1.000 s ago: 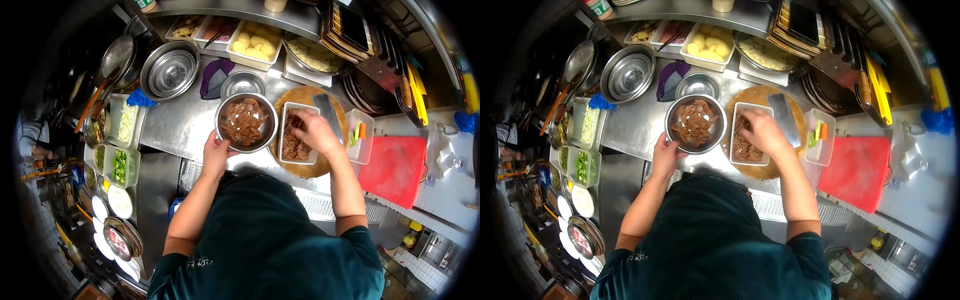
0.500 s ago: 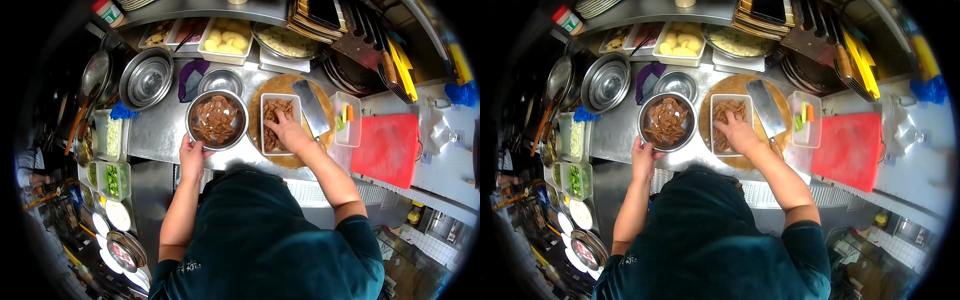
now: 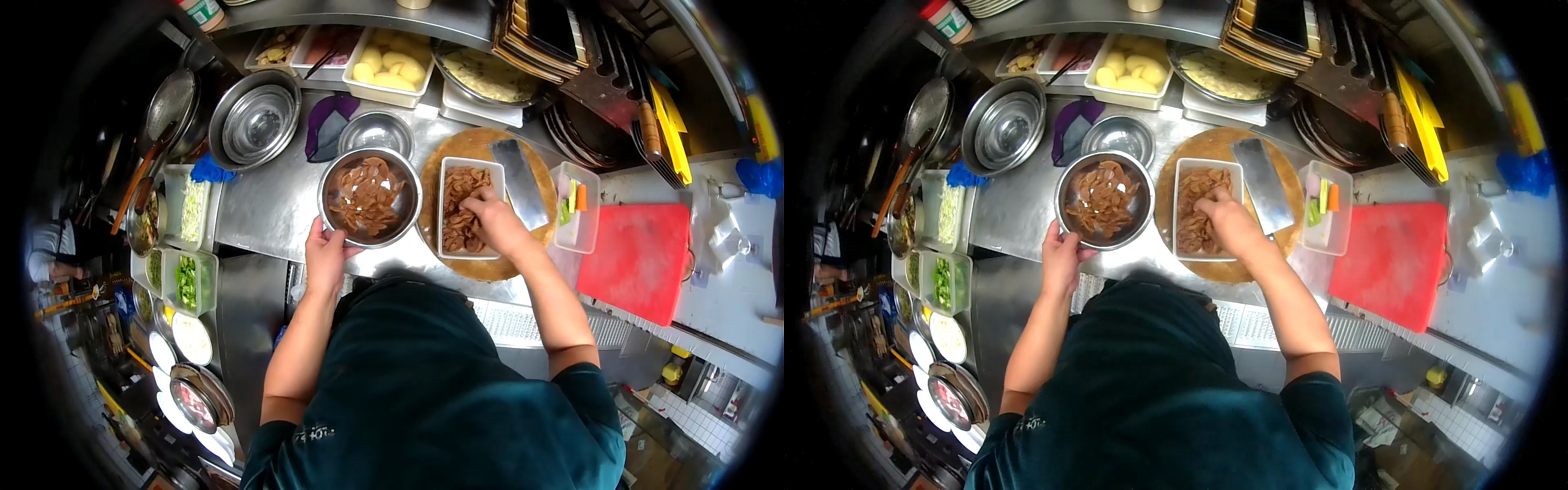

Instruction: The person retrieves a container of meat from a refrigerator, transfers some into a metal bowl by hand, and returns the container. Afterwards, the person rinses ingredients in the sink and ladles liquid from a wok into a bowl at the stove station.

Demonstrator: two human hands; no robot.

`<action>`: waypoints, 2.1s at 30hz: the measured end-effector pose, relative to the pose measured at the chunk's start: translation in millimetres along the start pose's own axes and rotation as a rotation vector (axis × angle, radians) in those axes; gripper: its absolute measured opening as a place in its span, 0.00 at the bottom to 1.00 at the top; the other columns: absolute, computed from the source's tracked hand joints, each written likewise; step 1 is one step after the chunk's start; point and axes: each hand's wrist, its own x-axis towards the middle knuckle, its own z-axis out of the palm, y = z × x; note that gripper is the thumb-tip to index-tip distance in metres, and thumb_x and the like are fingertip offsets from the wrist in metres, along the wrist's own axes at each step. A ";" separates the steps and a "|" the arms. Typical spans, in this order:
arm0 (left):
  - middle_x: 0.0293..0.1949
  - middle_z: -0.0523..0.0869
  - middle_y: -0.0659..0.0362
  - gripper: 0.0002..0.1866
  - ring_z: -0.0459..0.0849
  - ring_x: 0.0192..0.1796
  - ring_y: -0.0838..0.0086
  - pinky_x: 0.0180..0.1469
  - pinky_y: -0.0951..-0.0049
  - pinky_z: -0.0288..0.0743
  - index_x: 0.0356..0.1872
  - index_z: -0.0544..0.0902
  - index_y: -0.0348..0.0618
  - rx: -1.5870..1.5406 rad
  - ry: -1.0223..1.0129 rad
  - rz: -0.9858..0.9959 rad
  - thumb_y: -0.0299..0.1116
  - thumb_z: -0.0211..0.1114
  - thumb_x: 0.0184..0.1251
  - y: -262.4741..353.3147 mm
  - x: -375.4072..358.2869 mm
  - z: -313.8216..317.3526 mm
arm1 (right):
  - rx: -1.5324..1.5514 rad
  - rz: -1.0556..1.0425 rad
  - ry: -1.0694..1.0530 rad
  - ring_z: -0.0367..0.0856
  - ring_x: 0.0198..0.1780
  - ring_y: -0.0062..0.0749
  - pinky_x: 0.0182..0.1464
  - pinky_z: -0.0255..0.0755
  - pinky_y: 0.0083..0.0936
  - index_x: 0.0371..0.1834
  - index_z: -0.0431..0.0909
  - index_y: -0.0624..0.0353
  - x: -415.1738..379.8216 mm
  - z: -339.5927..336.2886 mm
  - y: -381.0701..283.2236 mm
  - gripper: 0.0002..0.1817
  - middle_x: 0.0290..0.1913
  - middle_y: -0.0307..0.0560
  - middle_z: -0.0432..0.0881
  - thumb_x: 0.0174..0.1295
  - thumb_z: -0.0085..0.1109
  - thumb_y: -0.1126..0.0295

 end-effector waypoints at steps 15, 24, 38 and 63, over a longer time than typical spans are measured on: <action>0.43 0.86 0.52 0.21 0.90 0.38 0.69 0.36 0.73 0.91 0.64 0.71 0.36 -0.030 -0.075 -0.016 0.17 0.51 0.71 2.7 -4.8 14.6 | 0.191 -0.214 0.192 0.84 0.57 0.54 0.59 0.80 0.39 0.60 0.81 0.54 62.9 -22.9 -109.1 0.22 0.64 0.62 0.77 0.61 0.71 0.69; 0.40 0.86 0.54 0.22 0.90 0.37 0.70 0.36 0.72 0.91 0.65 0.72 0.38 -0.095 -0.065 0.027 0.16 0.51 0.70 -0.2 -1.5 2.5 | 0.161 -0.302 0.155 0.81 0.60 0.57 0.62 0.77 0.42 0.69 0.75 0.56 82.7 -11.3 -119.1 0.25 0.69 0.60 0.75 0.70 0.61 0.63; 0.44 0.86 0.51 0.22 0.91 0.38 0.67 0.38 0.68 0.92 0.65 0.70 0.36 -0.216 -0.090 -0.001 0.15 0.50 0.71 -12.8 8.3 -19.2 | 0.134 -0.097 0.215 0.86 0.42 0.51 0.49 0.79 0.36 0.53 0.83 0.64 44.9 -64.6 -60.5 0.12 0.42 0.56 0.87 0.71 0.61 0.69; 0.48 0.86 0.52 0.24 0.89 0.42 0.71 0.35 0.73 0.90 0.66 0.71 0.36 -0.031 -0.174 0.004 0.15 0.51 0.69 7.7 -9.9 17.6 | 0.194 -0.246 0.294 0.86 0.43 0.52 0.47 0.80 0.39 0.48 0.86 0.62 48.8 -25.0 -88.1 0.13 0.41 0.55 0.86 0.59 0.68 0.76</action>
